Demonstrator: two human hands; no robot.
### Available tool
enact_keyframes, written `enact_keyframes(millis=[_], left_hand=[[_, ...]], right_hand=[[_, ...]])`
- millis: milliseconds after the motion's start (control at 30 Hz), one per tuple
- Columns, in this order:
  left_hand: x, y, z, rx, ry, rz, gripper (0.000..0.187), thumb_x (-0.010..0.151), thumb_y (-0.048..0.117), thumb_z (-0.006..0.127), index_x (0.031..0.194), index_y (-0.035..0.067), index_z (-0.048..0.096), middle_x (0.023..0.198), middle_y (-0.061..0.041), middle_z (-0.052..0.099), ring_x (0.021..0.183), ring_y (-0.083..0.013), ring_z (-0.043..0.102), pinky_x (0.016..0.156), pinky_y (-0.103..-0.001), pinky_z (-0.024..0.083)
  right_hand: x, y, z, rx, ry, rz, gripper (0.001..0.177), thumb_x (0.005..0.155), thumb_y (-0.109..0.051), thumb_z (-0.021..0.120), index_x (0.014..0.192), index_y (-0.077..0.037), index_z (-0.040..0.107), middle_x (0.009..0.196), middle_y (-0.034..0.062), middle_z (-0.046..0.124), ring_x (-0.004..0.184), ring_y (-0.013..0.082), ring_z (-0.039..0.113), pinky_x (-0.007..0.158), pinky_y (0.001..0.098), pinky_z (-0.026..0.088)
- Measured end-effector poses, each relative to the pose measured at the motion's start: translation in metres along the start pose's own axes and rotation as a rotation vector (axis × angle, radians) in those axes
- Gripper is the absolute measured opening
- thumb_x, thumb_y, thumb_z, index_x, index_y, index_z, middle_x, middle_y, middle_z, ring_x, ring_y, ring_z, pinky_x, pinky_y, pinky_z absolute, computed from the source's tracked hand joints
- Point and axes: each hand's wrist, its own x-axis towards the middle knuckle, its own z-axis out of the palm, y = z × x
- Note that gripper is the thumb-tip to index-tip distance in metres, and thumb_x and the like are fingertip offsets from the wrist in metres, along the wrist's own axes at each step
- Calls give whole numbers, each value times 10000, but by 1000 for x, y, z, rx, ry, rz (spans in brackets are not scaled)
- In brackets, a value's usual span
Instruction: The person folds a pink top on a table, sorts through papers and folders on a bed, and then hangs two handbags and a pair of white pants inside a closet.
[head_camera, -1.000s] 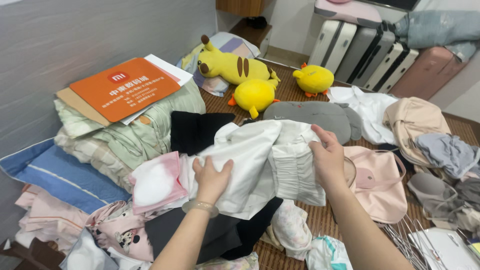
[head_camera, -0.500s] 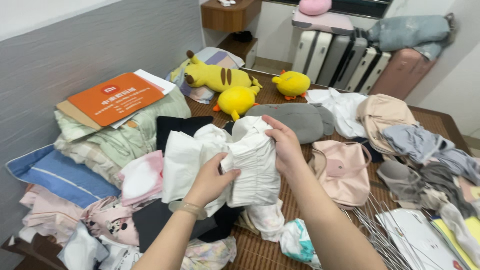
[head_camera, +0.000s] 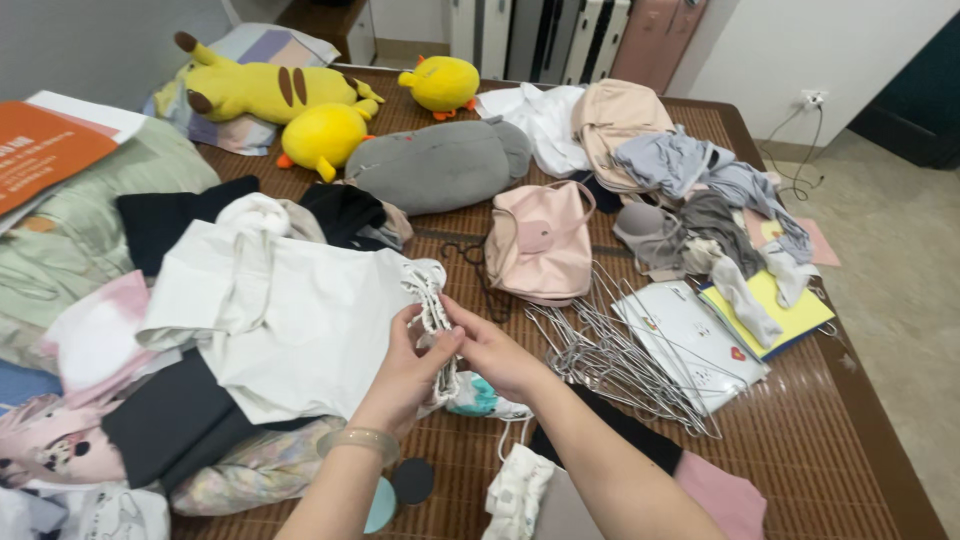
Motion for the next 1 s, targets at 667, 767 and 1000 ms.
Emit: enact_keyframes(millis=[667, 767, 1000], left_hand=[[121, -188, 246, 931, 52, 324, 466, 844, 31, 540, 1225, 193, 753, 1118, -151, 762, 1001, -383, 674, 891, -465, 542], [116, -182, 253, 1179, 61, 121, 501, 852, 80, 550, 1288, 291, 678, 1148, -111, 704, 1046, -379, 634, 856, -491, 540], [130, -193, 227, 1246, 78, -76, 631, 901, 121, 539, 1510, 199, 392, 1130, -187, 653, 1003, -406, 676, 864, -522, 537]], right_hand=[[-152, 210, -379, -1417, 337, 449, 546, 850, -72, 641, 1377, -208, 590, 1394, 126, 559, 1253, 304, 571, 995, 421, 509], [-157, 220, -391, -1600, 184, 532, 560, 870, -47, 602, 1374, -290, 580, 1394, 78, 516, 1315, 274, 509, 1020, 438, 463], [-155, 242, -409, -1817, 17, 478, 295, 935, -111, 586, 1209, -193, 659, 1261, 32, 584, 1236, 218, 589, 1052, 392, 466]])
